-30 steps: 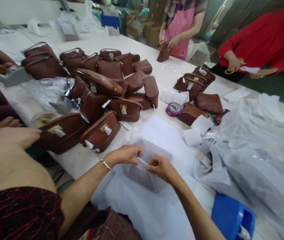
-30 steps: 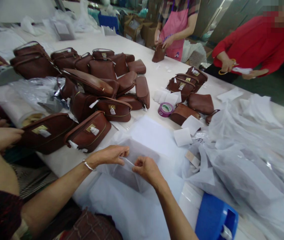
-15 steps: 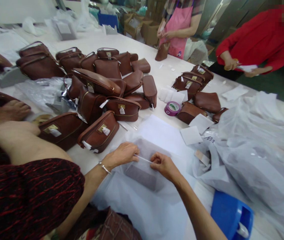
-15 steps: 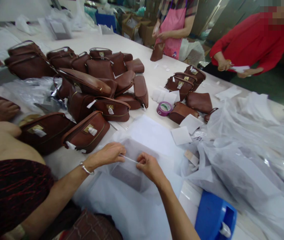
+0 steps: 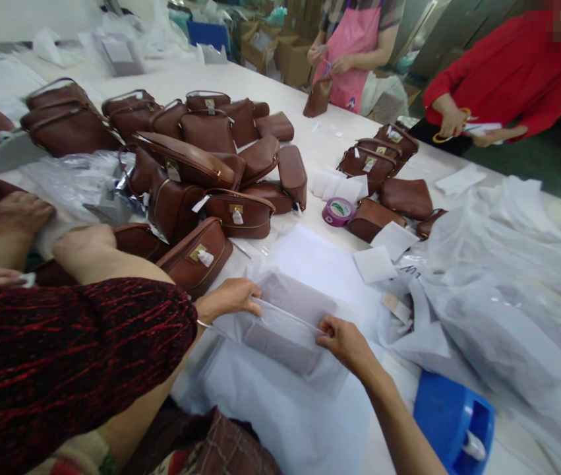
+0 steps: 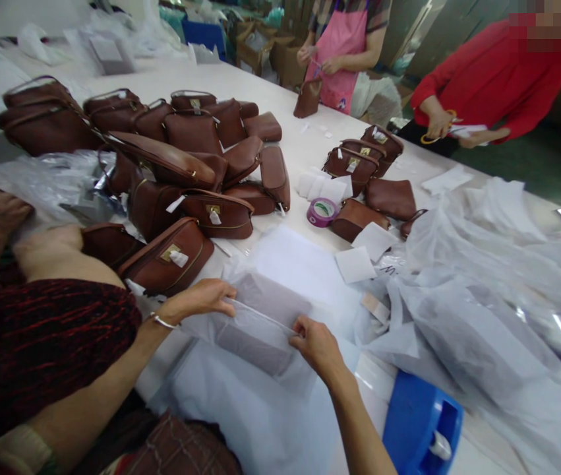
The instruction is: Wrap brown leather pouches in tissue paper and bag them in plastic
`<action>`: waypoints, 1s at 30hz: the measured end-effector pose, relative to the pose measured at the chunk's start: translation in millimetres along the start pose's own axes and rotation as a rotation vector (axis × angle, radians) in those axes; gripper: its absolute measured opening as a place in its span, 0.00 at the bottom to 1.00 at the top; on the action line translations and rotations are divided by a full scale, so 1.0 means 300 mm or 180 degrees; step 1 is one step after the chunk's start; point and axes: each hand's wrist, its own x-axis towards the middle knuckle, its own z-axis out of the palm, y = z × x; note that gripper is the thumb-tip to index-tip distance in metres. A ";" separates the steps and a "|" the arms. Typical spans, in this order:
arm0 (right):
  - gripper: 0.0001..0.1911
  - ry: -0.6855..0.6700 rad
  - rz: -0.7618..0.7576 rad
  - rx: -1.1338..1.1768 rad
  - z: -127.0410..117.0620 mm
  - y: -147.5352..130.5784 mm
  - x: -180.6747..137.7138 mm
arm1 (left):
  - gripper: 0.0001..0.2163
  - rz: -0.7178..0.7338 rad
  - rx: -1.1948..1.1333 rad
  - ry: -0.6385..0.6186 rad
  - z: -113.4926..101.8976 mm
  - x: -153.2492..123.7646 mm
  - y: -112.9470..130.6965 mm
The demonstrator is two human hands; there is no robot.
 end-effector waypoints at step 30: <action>0.09 0.0003 -0.0195 0.0983 0.019 0.096 0.013 | 0.23 0.1161 0.1019 0.1797 0.439 -0.123 0.193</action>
